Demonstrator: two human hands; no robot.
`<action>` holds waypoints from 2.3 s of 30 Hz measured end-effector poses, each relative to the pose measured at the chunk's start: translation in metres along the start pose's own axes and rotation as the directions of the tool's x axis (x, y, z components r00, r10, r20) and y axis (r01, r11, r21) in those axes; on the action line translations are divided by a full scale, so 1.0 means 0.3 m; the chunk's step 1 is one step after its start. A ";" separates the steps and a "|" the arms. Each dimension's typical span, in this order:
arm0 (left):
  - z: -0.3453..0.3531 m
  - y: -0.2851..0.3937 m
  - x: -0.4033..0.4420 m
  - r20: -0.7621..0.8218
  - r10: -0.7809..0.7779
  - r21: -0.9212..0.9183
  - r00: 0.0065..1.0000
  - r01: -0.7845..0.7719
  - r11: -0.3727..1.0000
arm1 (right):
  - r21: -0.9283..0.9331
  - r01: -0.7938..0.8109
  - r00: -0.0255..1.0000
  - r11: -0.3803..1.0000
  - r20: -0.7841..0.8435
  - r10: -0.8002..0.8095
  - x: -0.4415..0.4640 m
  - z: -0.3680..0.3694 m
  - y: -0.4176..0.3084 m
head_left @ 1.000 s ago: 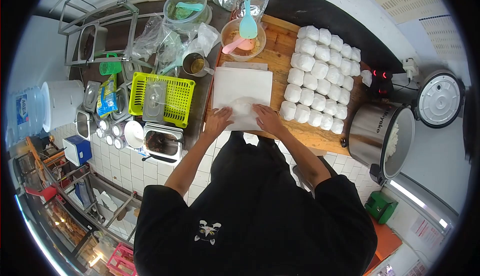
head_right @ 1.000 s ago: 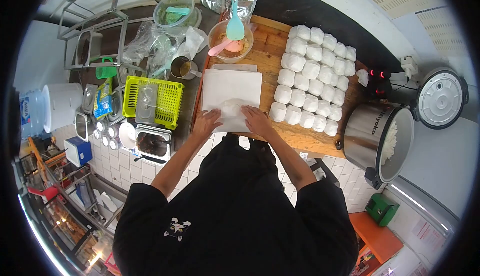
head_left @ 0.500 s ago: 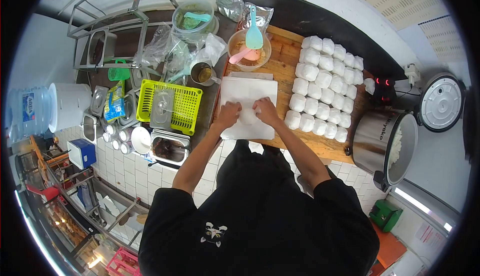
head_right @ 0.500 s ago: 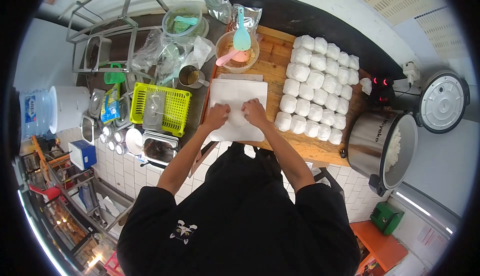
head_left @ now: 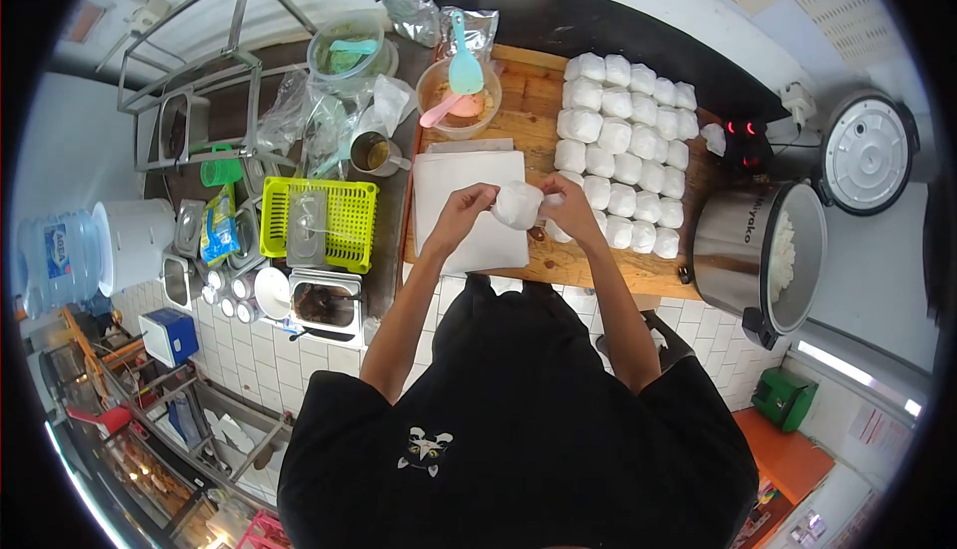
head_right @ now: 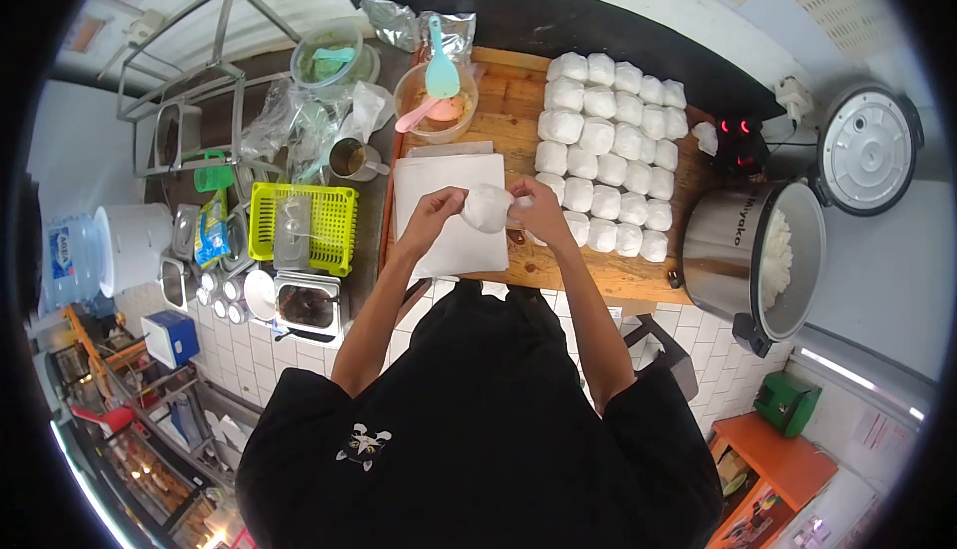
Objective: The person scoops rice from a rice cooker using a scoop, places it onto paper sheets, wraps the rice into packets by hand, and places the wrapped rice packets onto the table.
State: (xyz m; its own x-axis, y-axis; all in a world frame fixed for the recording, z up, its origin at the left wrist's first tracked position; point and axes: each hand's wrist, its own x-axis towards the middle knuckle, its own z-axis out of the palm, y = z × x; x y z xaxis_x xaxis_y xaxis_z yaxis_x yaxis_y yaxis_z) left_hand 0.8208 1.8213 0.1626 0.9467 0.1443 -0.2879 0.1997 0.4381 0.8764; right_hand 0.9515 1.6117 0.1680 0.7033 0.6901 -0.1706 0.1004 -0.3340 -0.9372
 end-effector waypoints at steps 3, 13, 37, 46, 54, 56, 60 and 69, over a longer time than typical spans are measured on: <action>0.176 0.069 0.017 -0.161 0.111 0.196 0.981 -0.078 0.977 | 0.174 0.105 0.956 0.979 -0.289 -0.052 -0.021 -0.019 -0.108; 0.520 0.142 0.099 -0.013 0.176 0.210 0.984 -0.169 0.963 | 0.931 0.071 0.955 0.357 -0.167 0.245 -0.116 -0.101 -0.224; 0.727 -0.133 0.231 -0.136 -0.135 0.314 0.982 0.171 0.934 | 0.270 -0.229 0.513 0.935 -0.783 0.352 0.095 -0.875 0.678; 0.635 -0.277 -0.006 -0.390 -0.229 0.279 0.892 0.351 0.894 | -0.243 -0.434 0.586 0.868 -0.807 0.067 0.138 -0.876 0.641; 0.671 -0.291 0.031 -0.269 -0.273 0.511 0.924 0.376 0.773 | -0.345 0.203 0.557 0.916 -0.729 -0.398 -0.444 -1.204 -0.015; 0.661 -0.294 0.055 -0.237 -0.260 0.527 0.936 0.349 0.775 | -0.260 -0.086 0.451 0.962 -0.871 -0.195 -0.617 -1.328 -0.027; 0.639 -0.315 0.113 -0.197 -0.250 0.535 0.948 0.318 0.783 | -0.552 -0.705 0.684 0.445 -0.695 0.222 -0.893 -1.584 0.324; 0.539 -0.296 0.127 -0.099 -0.223 0.549 0.970 0.241 0.800 | -0.531 -0.649 0.747 0.545 -0.308 0.589 -0.903 -1.574 0.510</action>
State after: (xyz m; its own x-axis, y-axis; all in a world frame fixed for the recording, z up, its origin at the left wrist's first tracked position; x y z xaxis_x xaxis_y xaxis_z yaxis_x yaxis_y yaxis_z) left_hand 0.8801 1.6444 0.1362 0.8483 0.1300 -0.5133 0.5264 -0.1019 0.8441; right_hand 1.1088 1.0705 0.2144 0.8014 0.1208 -0.5858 -0.0278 -0.9708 -0.2383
